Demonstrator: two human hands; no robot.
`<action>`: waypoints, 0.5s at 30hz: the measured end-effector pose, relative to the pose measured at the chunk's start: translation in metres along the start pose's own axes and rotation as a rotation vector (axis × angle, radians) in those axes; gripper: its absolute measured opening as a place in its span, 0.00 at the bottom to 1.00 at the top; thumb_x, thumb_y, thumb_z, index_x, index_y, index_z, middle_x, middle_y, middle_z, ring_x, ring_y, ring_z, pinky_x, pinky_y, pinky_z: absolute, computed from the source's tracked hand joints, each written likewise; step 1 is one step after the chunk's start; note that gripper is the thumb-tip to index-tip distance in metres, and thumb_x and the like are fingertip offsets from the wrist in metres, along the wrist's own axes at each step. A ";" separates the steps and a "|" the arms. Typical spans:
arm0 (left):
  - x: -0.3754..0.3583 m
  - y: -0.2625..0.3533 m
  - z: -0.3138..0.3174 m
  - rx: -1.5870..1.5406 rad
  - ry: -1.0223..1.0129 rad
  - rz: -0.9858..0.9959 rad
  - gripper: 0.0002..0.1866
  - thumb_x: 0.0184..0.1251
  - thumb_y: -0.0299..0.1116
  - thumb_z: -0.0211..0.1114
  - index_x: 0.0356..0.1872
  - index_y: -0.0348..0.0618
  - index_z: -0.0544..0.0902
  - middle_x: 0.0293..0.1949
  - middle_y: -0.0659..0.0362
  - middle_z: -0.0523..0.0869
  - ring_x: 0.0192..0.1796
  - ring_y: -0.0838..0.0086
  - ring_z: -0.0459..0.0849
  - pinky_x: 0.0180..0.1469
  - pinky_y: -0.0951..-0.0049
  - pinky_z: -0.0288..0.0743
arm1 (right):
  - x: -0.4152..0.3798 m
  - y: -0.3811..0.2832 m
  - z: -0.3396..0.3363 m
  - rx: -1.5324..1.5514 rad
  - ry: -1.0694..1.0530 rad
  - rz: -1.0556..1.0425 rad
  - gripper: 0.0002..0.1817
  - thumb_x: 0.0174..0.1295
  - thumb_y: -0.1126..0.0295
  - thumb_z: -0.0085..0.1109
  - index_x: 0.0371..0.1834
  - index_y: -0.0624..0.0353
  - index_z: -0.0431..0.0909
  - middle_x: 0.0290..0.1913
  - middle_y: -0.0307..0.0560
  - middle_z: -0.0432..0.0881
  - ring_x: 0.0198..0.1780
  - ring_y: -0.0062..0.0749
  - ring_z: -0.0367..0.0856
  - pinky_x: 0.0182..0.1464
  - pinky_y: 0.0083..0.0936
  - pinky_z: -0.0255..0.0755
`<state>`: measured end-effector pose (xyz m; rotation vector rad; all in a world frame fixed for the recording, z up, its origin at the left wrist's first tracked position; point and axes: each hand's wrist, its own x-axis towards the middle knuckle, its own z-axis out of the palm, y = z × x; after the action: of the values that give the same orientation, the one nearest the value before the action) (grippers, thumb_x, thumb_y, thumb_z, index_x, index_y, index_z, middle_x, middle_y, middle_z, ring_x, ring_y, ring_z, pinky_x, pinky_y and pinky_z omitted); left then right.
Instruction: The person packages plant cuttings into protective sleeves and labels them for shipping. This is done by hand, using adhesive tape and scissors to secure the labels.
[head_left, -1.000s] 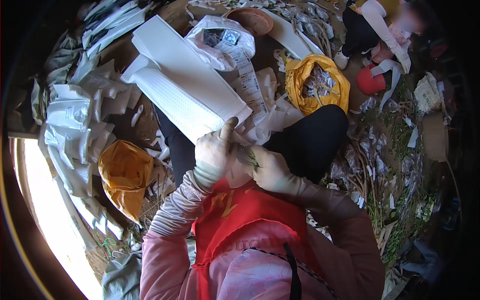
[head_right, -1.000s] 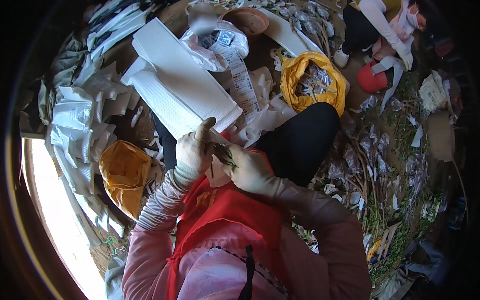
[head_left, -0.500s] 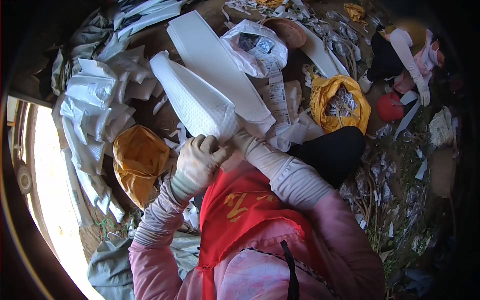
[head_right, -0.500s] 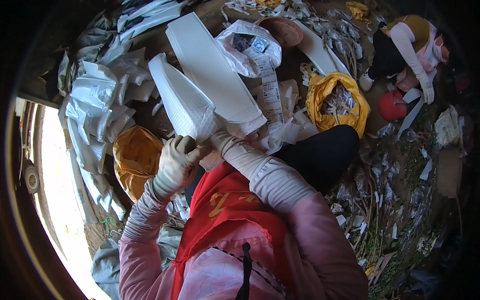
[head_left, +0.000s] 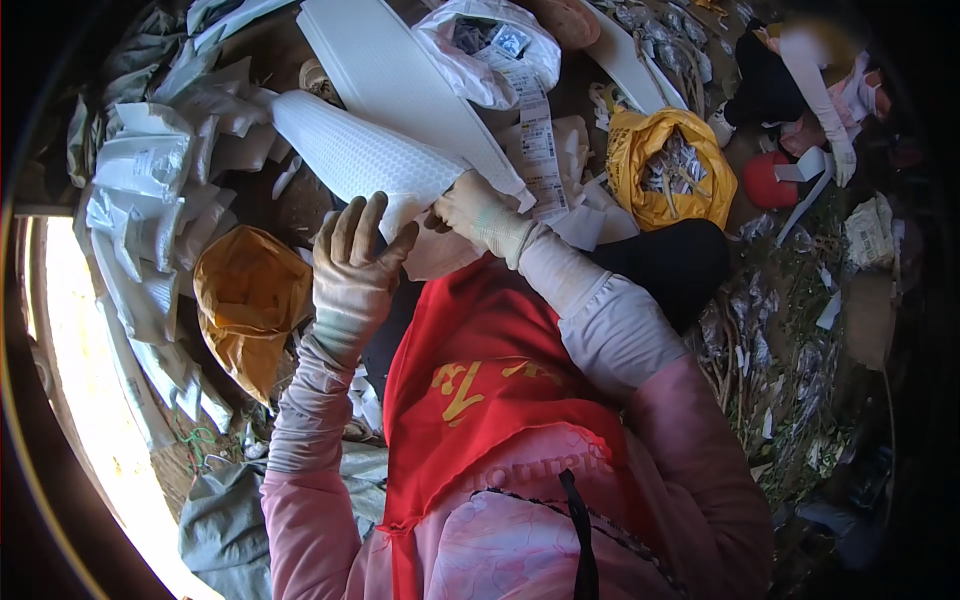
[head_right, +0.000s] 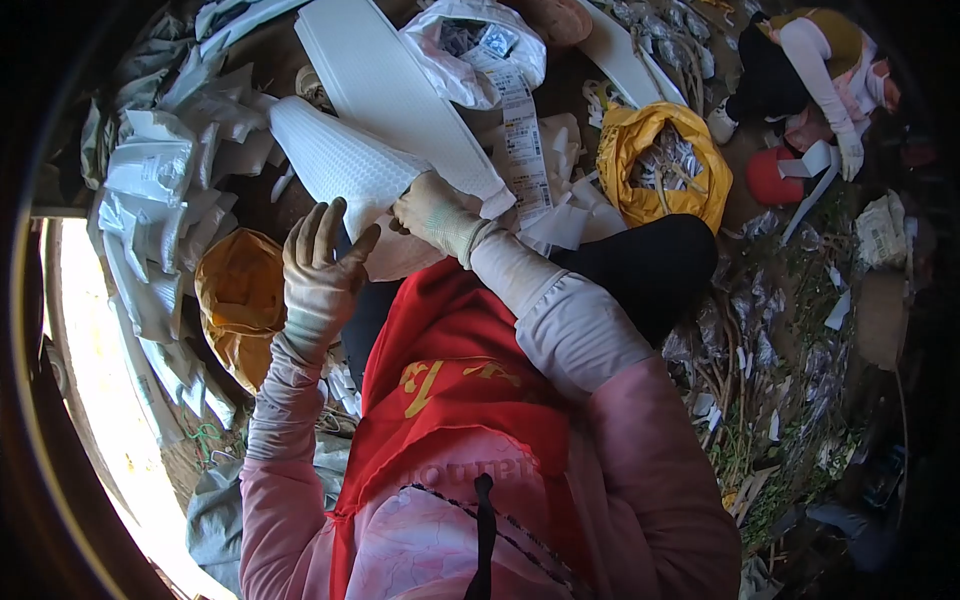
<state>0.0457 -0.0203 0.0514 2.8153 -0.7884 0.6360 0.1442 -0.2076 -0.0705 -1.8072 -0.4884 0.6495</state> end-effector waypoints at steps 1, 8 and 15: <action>0.002 -0.004 0.004 -0.012 -0.004 0.009 0.28 0.38 0.24 0.67 0.47 0.57 0.82 0.59 0.51 0.75 0.59 0.51 0.74 0.58 0.50 0.70 | -0.003 0.008 0.002 0.038 0.067 -0.236 0.17 0.65 0.62 0.45 0.44 0.66 0.74 0.36 0.54 0.80 0.38 0.37 0.82 0.45 0.28 0.78; -0.023 0.017 0.011 -0.288 0.062 -0.129 0.10 0.41 0.26 0.66 0.30 0.47 0.84 0.52 0.54 0.81 0.56 0.53 0.77 0.54 0.53 0.71 | -0.094 -0.092 0.010 -0.255 0.390 -0.261 0.06 0.59 0.72 0.57 0.37 0.61 0.78 0.34 0.51 0.82 0.38 0.46 0.82 0.40 0.34 0.76; -0.029 0.039 0.011 -0.436 -0.081 -0.404 0.11 0.44 0.32 0.69 0.33 0.46 0.86 0.55 0.53 0.78 0.61 0.52 0.72 0.60 0.54 0.66 | -0.109 -0.102 0.051 -0.220 0.196 -0.382 0.09 0.52 0.74 0.60 0.38 0.57 0.77 0.36 0.47 0.76 0.39 0.43 0.77 0.43 0.36 0.73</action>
<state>0.0070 -0.0428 0.0303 2.4920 -0.2992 0.2483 0.0269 -0.2056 0.0347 -1.8890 -0.7698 0.1584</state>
